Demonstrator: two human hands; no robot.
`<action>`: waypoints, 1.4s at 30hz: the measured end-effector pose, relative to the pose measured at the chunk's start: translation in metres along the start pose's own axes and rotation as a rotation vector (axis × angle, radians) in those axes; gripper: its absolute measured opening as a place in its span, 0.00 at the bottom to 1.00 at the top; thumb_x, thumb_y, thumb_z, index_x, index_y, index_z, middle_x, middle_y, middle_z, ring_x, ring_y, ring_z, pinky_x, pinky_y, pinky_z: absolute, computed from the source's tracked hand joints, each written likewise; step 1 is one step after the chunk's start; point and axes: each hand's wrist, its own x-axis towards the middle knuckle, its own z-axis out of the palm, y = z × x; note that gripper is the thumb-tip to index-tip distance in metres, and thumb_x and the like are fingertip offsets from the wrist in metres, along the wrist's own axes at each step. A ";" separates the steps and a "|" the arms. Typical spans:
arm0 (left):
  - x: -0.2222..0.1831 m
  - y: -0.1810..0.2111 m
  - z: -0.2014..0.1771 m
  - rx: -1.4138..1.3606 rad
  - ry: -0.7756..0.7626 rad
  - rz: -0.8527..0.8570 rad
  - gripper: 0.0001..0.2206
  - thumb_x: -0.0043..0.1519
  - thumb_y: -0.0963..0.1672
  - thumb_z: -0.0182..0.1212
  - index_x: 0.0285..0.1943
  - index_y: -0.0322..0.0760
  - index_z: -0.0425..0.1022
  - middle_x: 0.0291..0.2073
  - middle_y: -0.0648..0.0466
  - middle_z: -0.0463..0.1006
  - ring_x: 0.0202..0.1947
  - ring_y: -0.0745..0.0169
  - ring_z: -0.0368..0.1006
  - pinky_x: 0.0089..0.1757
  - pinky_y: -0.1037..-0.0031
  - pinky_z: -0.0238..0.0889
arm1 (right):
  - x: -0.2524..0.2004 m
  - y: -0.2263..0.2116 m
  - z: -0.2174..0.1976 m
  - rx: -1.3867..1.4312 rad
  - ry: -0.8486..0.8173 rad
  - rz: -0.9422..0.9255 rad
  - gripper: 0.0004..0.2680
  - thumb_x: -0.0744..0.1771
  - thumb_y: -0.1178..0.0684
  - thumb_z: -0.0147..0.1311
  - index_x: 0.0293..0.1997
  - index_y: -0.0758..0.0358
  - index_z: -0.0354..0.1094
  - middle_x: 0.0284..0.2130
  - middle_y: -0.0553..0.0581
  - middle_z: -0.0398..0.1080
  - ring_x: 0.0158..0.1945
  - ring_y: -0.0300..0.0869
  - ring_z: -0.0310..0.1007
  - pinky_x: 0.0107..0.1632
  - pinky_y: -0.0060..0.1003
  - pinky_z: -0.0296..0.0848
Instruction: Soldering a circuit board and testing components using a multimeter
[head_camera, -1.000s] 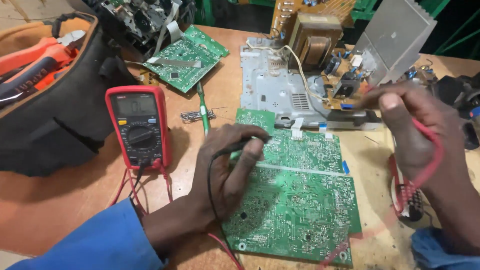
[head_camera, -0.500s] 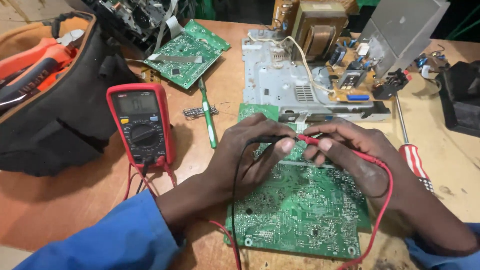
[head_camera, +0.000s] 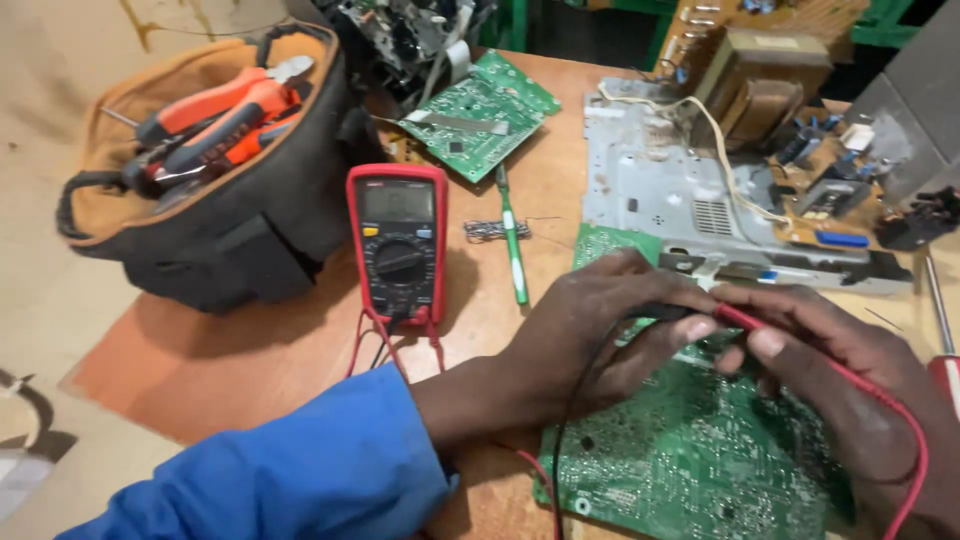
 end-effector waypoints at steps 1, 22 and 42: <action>-0.001 0.001 0.001 0.003 -0.009 -0.008 0.10 0.73 0.47 0.51 0.54 0.41 0.76 0.49 0.57 0.82 0.41 0.53 0.72 0.48 0.65 0.68 | 0.003 0.005 -0.001 0.012 -0.046 0.052 0.18 0.66 0.59 0.51 0.63 0.64 0.75 0.38 0.68 0.82 0.41 0.49 0.79 0.49 0.37 0.68; -0.003 -0.004 0.002 -0.060 0.024 0.039 0.09 0.75 0.44 0.51 0.59 0.42 0.76 0.55 0.54 0.82 0.44 0.51 0.73 0.52 0.64 0.69 | -0.005 -0.002 0.011 0.157 0.086 -0.048 0.14 0.69 0.58 0.46 0.59 0.74 0.73 0.40 0.70 0.77 0.36 0.54 0.74 0.34 0.41 0.63; 0.002 0.002 -0.002 -0.063 0.058 -0.030 0.10 0.72 0.45 0.52 0.57 0.39 0.74 0.45 0.51 0.80 0.44 0.56 0.69 0.46 0.67 0.67 | 0.000 0.001 -0.002 0.091 0.015 -0.113 0.16 0.68 0.54 0.44 0.58 0.71 0.73 0.40 0.69 0.82 0.32 0.54 0.79 0.30 0.43 0.69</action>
